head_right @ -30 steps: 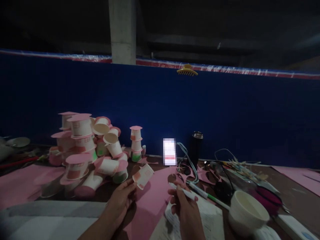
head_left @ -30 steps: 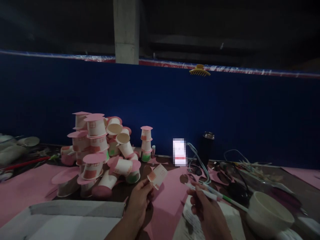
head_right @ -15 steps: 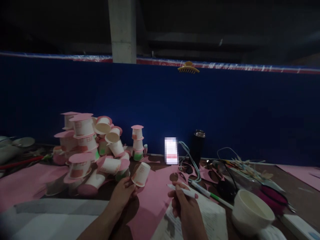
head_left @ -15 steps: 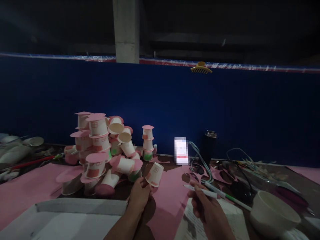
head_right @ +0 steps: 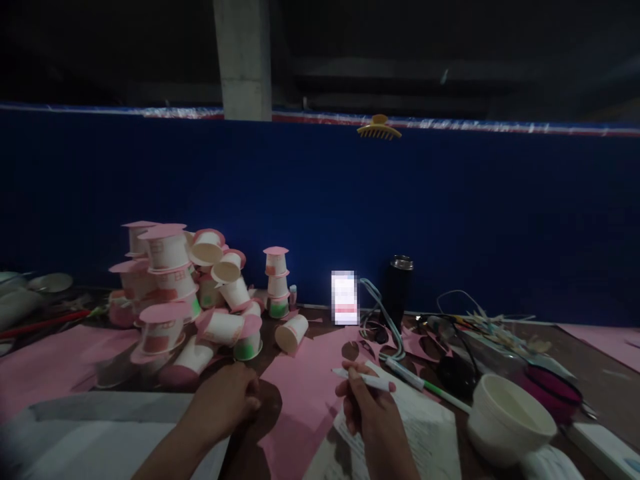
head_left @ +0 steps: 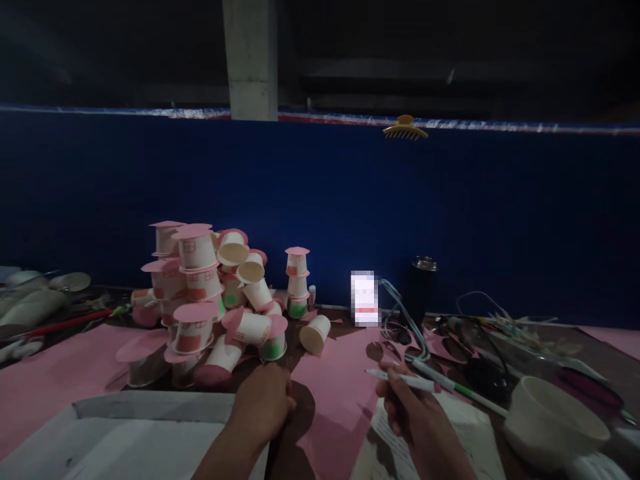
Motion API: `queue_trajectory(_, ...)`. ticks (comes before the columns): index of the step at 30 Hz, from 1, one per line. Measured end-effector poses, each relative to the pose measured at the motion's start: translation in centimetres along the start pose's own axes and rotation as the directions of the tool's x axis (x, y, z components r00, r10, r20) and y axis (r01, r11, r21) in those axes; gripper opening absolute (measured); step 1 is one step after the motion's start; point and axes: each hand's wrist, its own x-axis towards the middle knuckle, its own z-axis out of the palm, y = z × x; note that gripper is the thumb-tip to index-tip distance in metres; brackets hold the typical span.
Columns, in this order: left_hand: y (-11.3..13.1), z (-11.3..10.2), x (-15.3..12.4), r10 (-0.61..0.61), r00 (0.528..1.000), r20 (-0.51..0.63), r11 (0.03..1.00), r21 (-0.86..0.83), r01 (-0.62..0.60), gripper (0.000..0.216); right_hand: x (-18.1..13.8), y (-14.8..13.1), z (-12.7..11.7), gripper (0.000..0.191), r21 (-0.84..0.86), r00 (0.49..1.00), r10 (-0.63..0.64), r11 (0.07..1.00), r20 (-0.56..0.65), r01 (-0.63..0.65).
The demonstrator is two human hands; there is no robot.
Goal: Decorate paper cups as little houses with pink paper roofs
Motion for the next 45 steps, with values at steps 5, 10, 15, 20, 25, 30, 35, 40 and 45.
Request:
queue_trajectory(5, 0.8, -0.1, -0.3, 0.041, 0.998, 0.043, 0.994, 0.098, -0.045, 0.015, -0.3, -0.3, 0.3, 0.049, 0.083, 0.999, 0.025, 0.996, 0.038, -0.029)
queue_trajectory(10, 1.6, 1.6, -0.2, 0.229, 0.972, -0.046, 0.973, 0.002, -0.229, 0.017, -0.6, -0.5, 0.4, 0.049, 0.063, 0.997, 0.050, 0.997, 0.053, -0.053)
queue_trajectory(15, 3.1, 3.5, -0.2, 0.352, 0.935, -0.052, 0.905, -0.237, -0.354, 0.016, -0.8, -0.1, 0.6, 0.048, -0.002, 0.996, 0.021, 1.000, 0.090, -0.020)
queue_trajectory(20, 3.9, 4.1, 0.1, 0.412, 0.903, -0.122, 0.835, -0.345, -0.428, 0.013, -0.4, 0.8, 0.7, 0.052, -0.085, 0.993, -0.066, 0.994, 0.094, 0.074)
queue_trajectory(25, 3.8, 4.2, 0.2, 0.409, 0.895, -0.180, 0.814, -0.370, -0.447, 0.013, -0.1, 0.9, 0.7, 0.052, -0.121, 0.995, -0.079, 0.989, 0.057, 0.086)
queue_trajectory(30, 4.1, 4.6, 0.0, 0.431, 0.881, -0.195, 0.807, -0.353, -0.473, 0.013, -0.3, 1.3, 1.0, 0.049, -0.167, 0.995, -0.061, 0.983, 0.077, 0.073)
queue_trajectory(35, 4.5, 4.7, -0.3, 0.461, 0.864, -0.203, 0.809, -0.306, -0.503, 0.012, -0.2, 2.2, 0.8, 0.049, -0.276, 0.987, -0.129, 0.949, 0.099, 0.152)
queue_trajectory(40, 4.7, 4.5, -0.5, 0.458, 0.870, -0.182, 0.815, -0.305, -0.492, 0.011, 0.4, 2.3, 0.1, 0.044, -0.407, 0.986, -0.101, 0.902, 0.130, 0.146)
queue_trajectory(45, 4.9, 4.7, -0.9, 0.422, 0.885, -0.197, 0.811, -0.355, -0.465, 0.007, 0.4, 1.8, -0.1, 0.041, -0.507, 0.973, -0.163, 0.832, 0.164, 0.224)
